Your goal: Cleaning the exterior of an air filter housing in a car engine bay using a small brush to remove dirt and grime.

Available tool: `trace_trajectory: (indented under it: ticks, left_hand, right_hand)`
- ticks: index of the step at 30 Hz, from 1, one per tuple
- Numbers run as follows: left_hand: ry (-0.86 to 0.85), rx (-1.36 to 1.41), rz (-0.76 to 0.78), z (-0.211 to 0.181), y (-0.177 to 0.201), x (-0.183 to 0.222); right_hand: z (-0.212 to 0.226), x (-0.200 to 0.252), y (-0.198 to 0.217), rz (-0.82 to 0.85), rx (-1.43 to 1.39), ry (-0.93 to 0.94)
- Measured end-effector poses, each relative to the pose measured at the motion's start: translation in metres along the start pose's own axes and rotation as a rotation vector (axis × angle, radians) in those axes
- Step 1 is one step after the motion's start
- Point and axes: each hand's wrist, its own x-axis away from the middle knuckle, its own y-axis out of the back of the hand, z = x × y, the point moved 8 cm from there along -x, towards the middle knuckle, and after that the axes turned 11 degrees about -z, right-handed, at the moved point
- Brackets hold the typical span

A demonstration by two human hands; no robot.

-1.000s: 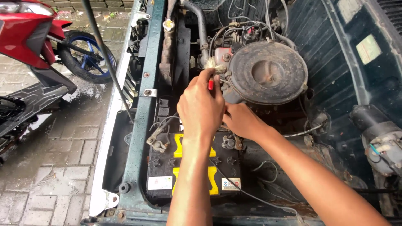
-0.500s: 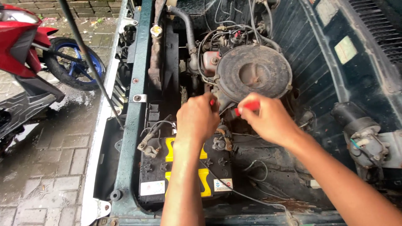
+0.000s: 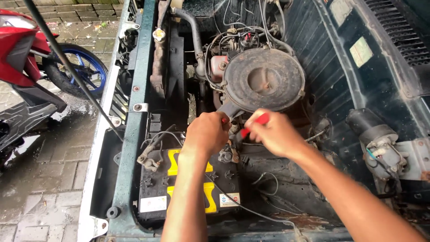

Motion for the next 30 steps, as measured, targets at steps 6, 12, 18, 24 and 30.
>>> trace_trajectory:
  ticks: [6, 12, 18, 24, 30]
  left_hand:
    - [-0.042, -0.036, 0.018, -0.006, -0.004, 0.001]
    - [-0.026, -0.051, 0.000, -0.003, -0.006, 0.001]
    - [-0.036, -0.058, -0.020, 0.002, -0.010, -0.002]
    - [-0.026, -0.049, -0.010, 0.000, -0.002, 0.002]
    - [-0.024, -0.063, 0.014, 0.007, -0.010, -0.005]
  right_hand:
    - [0.018, 0.007, 0.015, 0.041, 0.104, -0.039]
    - [0.021, 0.016, 0.015, -0.006, 0.119, 0.000]
    - [0.026, 0.025, 0.012, 0.119, 0.046, 0.021]
    - [0.040, 0.025, 0.025, 0.060, 0.041, 0.113]
    - [0.039, 0.036, 0.002, 0.298, 0.005, 0.084]
